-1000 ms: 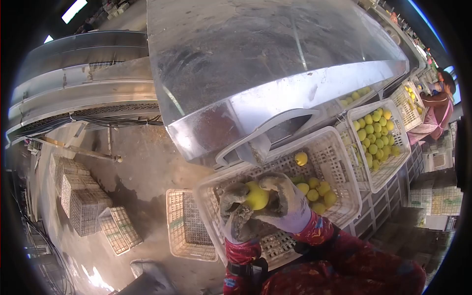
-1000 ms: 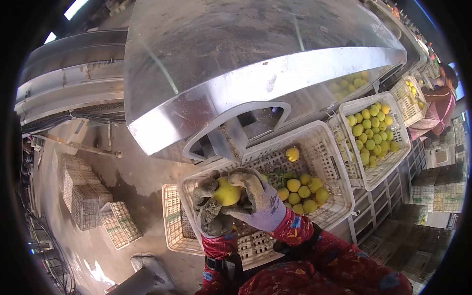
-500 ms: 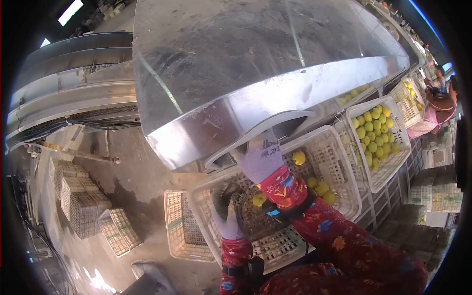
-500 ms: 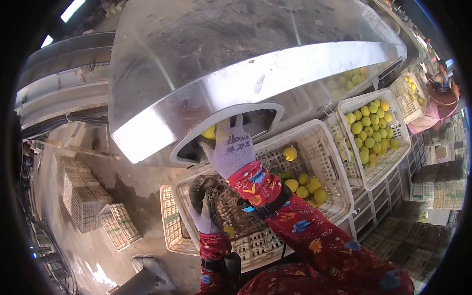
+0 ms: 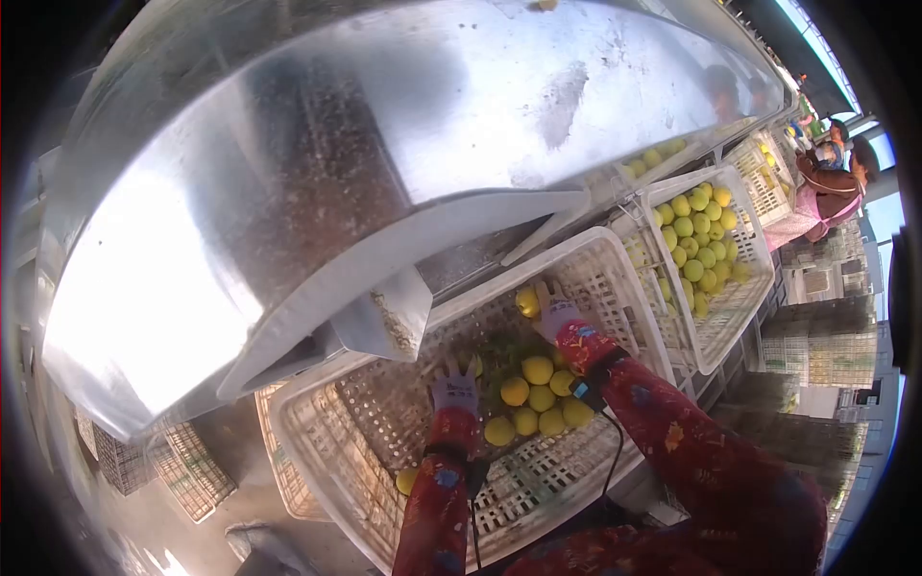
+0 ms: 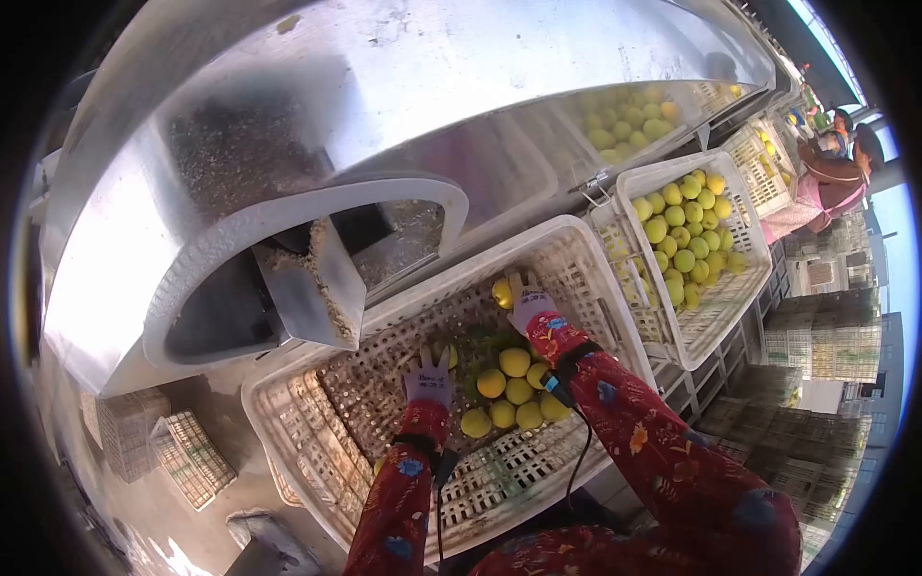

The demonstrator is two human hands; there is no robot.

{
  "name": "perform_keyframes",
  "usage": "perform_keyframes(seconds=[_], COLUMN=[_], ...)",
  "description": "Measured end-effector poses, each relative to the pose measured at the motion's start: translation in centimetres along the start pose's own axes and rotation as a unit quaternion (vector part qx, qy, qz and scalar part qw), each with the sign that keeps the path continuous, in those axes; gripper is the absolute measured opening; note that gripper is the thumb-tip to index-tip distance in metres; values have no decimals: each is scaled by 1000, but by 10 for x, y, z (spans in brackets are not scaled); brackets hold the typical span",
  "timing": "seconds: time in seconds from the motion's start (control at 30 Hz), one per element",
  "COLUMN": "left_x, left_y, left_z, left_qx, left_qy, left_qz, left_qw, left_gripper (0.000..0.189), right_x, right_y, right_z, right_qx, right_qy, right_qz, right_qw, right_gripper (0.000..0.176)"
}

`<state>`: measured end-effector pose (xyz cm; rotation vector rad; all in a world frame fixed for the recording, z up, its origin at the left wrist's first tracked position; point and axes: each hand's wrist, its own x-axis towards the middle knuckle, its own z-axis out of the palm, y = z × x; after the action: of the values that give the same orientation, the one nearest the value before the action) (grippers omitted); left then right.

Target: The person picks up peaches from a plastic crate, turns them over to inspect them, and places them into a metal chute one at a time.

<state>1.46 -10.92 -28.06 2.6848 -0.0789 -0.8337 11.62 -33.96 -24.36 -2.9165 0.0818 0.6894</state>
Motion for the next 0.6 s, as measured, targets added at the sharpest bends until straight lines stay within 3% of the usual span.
perform_keyframes(seconds=[0.07, 0.17, 0.27, 0.3, 0.37, 0.4, 0.5, 0.53, 0.6], left_x=[-6, -18, -44, -59, -109, -128, -179, -190, -214], left_y=[2, -13, -25, -21, 2, 6, 3, -2, 3], left_z=[-27, -23, -21, -37, -84, -105, -152, -160, -190], left_qx=[-22, -278, -582, -606, -650, -676, -732, -742, -759], left_qy=[-36, 52, 116, 140, 187, 189, 191, 191, 204], left_qz=[-9, -134, 46, 73, 127, 137, 156, 157, 122], left_qw=[999, 950, 804, 780, 725, 699, 635, 623, 605], left_gripper=[65, 66, 74, 74, 76, 76, 75, 74, 70], right_x=[20, -19, -90, -110, -151, -167, -203, -207, -201], right_y=[6, -21, -53, -63, -91, -103, -136, -149, -174], right_z=[33, -6, -56, -69, -104, -123, -165, -172, -184], right_qx=[-11, 90, 261, 323, 326, 325, 375, 466, 413], right_qy=[22, 8, 74, 108, 152, 174, 210, 180, 258], right_qz=[-5, -7, -142, -195, -240, -265, -229, -203, -217], right_qw=[1000, 996, 952, 920, 902, 891, 873, 842, 846], right_gripper=[85, 85, 83, 82, 79, 78, 75, 77, 78])
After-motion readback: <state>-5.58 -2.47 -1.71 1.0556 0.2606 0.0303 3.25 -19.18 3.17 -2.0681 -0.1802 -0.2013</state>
